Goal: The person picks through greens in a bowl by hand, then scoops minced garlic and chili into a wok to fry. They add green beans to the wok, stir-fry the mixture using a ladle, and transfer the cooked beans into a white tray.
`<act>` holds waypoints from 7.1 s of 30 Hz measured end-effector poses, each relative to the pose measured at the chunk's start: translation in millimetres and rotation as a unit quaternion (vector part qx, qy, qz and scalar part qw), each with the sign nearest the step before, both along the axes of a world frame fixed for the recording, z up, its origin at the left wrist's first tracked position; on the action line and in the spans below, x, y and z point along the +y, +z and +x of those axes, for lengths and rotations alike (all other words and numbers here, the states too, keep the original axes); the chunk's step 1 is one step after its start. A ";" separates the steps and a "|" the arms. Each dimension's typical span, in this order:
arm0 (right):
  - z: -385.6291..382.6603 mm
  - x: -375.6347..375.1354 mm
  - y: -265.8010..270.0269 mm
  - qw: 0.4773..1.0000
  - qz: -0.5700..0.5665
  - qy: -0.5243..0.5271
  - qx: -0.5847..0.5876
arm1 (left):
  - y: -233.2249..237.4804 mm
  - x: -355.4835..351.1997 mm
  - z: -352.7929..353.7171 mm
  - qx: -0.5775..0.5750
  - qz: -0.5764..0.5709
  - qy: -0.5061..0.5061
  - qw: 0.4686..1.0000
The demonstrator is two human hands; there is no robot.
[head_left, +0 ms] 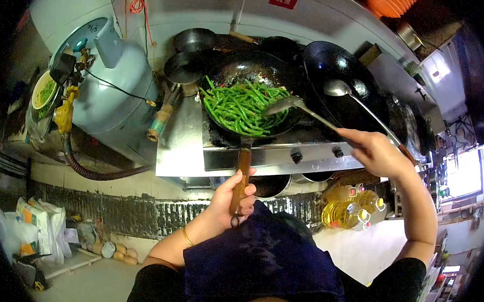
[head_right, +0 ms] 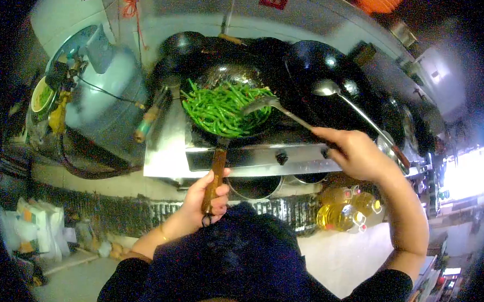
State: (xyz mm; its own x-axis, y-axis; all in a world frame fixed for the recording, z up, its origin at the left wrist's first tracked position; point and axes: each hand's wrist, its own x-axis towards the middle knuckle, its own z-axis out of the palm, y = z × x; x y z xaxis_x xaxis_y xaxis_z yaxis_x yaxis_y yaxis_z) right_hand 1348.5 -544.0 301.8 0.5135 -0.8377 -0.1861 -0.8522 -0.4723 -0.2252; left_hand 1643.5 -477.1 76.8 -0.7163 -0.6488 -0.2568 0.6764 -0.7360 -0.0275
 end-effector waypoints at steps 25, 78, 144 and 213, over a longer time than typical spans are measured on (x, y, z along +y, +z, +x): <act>98.0 -140.5 -116.2 0.932 0.196 -0.180 -0.247 | -8.7 -0.5 0.6 0.018 -0.024 -0.011 0.999; 90.6 -74.4 -67.2 0.903 -0.262 0.042 0.338 | -8.8 4.5 -5.2 0.028 -0.014 0.049 0.998; 16.2 -40.2 -64.8 0.996 -0.014 -0.008 0.082 | -9.6 2.3 1.7 0.032 -0.013 0.011 0.999; 77.8 -32.2 -53.6 0.896 -0.283 0.168 0.299 | -8.9 4.3 3.4 0.027 -0.003 0.016 0.999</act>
